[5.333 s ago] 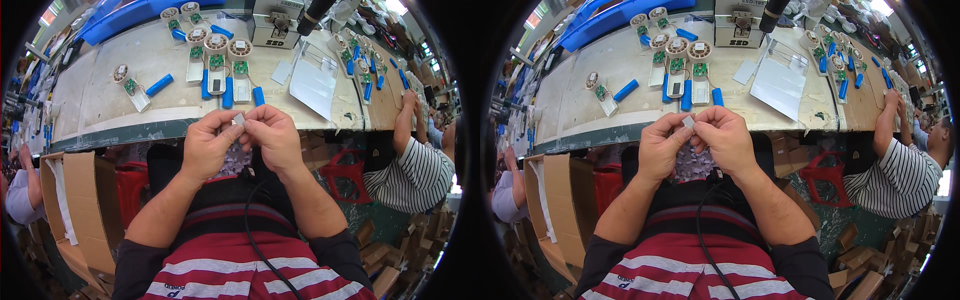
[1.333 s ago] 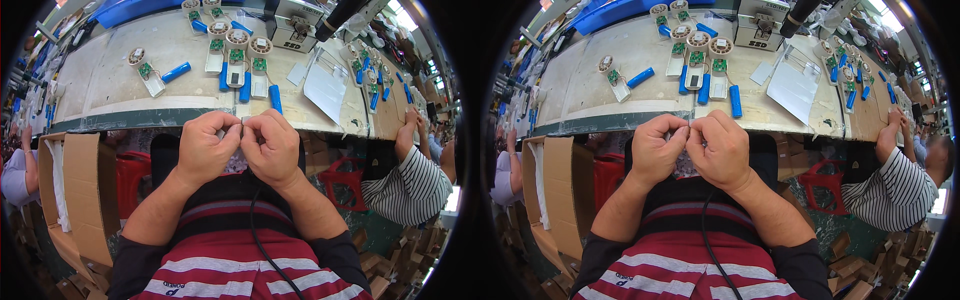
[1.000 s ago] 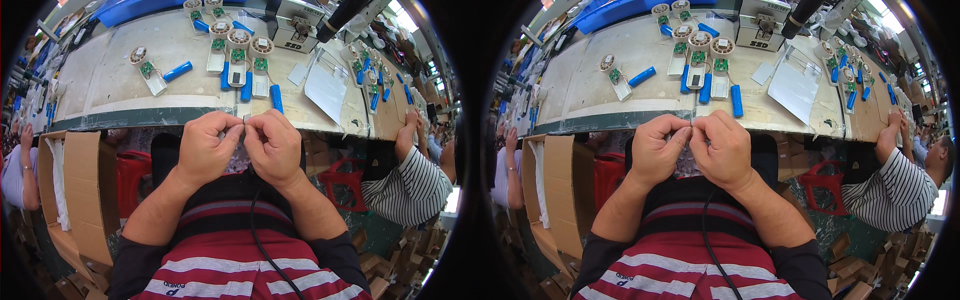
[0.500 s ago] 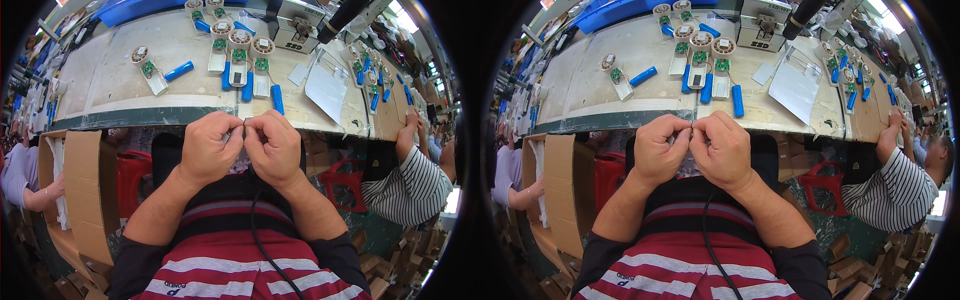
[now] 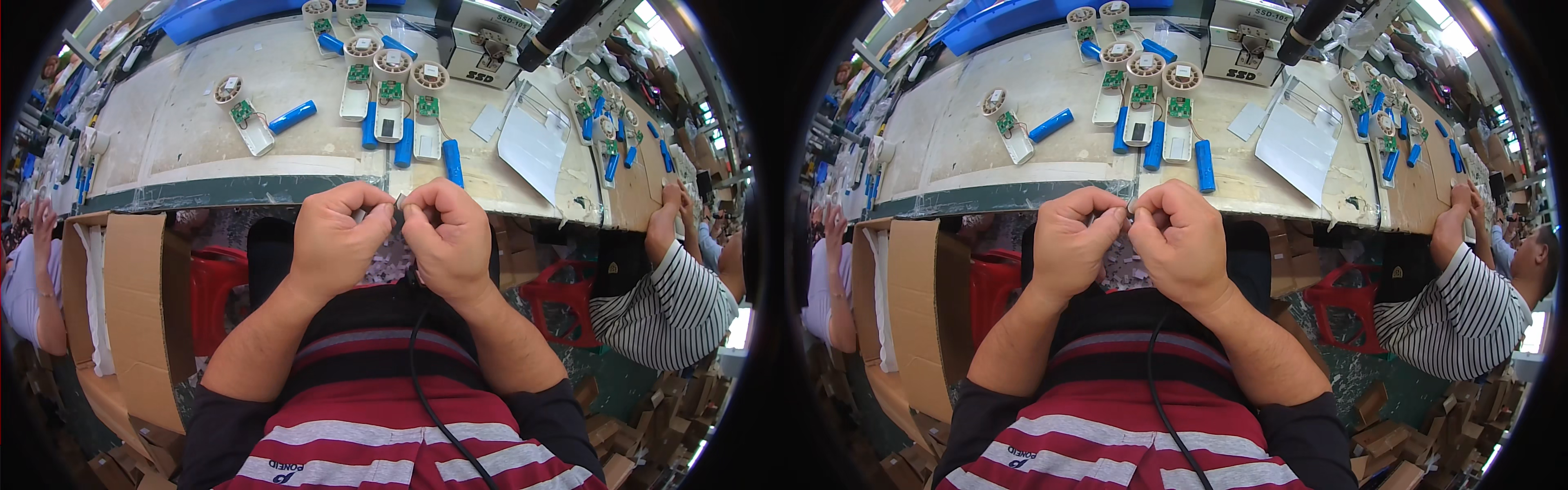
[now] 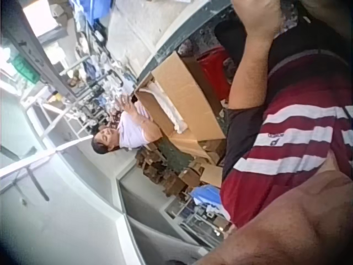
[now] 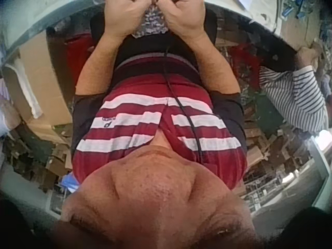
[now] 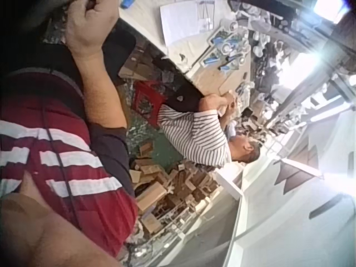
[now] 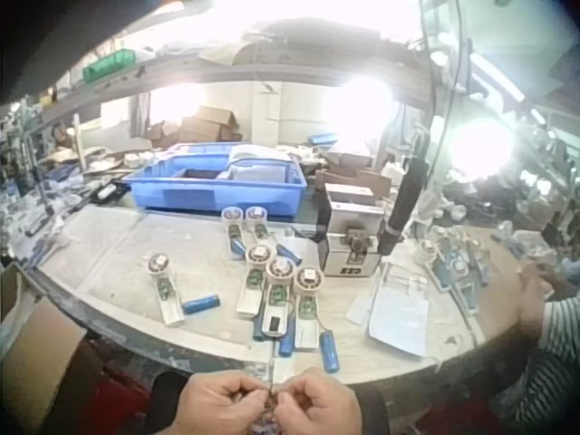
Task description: Assembling small handheld fans by installing batteries and circuit boards into plastic housings at an industrial workbench.
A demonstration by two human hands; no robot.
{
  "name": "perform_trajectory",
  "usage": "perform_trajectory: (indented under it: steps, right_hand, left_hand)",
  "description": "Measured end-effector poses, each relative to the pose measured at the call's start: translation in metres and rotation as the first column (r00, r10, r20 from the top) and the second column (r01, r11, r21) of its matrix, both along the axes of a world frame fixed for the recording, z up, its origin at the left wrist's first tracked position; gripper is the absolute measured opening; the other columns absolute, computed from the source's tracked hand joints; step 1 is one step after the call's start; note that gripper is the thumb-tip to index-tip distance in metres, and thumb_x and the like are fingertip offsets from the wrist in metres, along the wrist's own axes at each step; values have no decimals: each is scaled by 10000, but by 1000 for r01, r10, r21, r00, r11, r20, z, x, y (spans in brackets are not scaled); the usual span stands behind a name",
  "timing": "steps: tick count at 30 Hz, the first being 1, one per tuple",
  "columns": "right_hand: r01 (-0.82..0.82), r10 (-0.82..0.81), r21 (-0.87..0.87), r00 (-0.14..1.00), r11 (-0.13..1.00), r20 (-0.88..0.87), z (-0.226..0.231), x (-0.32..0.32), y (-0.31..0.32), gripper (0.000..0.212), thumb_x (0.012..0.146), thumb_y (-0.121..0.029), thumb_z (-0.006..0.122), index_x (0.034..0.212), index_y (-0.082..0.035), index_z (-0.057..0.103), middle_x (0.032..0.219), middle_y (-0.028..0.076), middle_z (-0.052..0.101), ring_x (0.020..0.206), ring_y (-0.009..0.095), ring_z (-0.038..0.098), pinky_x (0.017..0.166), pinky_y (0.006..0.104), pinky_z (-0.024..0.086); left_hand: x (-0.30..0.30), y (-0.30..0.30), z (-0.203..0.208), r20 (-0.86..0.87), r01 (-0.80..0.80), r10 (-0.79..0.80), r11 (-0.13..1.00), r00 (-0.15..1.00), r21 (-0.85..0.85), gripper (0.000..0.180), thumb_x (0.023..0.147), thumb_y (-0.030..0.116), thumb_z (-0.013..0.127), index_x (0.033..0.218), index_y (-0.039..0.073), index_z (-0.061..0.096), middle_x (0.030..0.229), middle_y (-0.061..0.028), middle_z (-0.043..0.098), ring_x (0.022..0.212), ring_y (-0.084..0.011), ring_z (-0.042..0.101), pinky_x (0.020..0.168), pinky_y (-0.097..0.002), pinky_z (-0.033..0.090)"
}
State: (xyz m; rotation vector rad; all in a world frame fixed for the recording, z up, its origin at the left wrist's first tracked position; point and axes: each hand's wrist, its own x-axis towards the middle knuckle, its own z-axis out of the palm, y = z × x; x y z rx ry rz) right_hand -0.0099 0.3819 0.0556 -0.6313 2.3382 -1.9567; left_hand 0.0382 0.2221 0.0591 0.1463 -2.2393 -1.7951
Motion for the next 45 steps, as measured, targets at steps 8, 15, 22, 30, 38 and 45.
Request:
perform_trajectory:
  steps: [8,15,22,30,38,45]
  right_hand:
    - [-35,59,-161,987,986,151,-12,-3,-2,46,913,-26,692,884,7,682,804,36,666,662,71,574,599,248,466]
    - [-75,92,-116,985,990,143,2,-1,-3,64,900,-34,732,886,8,686,799,33,676,694,68,617,608,252,506]
    - [-57,69,-81,986,995,149,-1,-3,-1,108,952,-73,709,889,8,676,795,18,668,679,52,590,610,236,481]
    - [-131,178,-191,951,973,251,-1,-4,1,86,987,-57,655,925,4,651,815,-11,656,725,36,573,632,223,469]
    - [-99,118,-126,982,987,146,-5,-3,-2,77,955,-42,664,894,-2,640,794,15,642,712,65,576,633,251,478]
    - [-135,149,-134,983,982,103,-8,-5,-1,72,925,-19,673,882,2,620,817,30,613,739,81,561,653,260,479]
  left_hand:
    - [-2,-5,-3,113,22,-70,926,991,377,113,939,56,701,951,-43,754,823,-26,738,734,-43,615,660,-230,494]
    - [-1,-5,-4,39,-3,-2,991,999,136,108,921,64,706,940,-32,751,791,-24,730,731,-48,613,654,-249,490]
    - [1,-3,-5,-19,-2,4,998,1000,70,105,918,68,703,933,-25,749,768,-21,712,724,-51,617,654,-250,493]
    - [-2,-10,-5,137,68,-149,878,979,475,117,960,62,682,979,-39,738,838,-14,722,749,-45,603,670,-222,486]
    - [1,-5,-11,57,89,-119,923,991,375,128,984,84,713,977,-41,738,837,-21,729,753,-53,621,676,-233,502]
    - [1,-6,-8,63,77,-108,923,992,378,112,986,66,703,970,-41,735,826,-24,727,750,-49,617,673,-231,499]
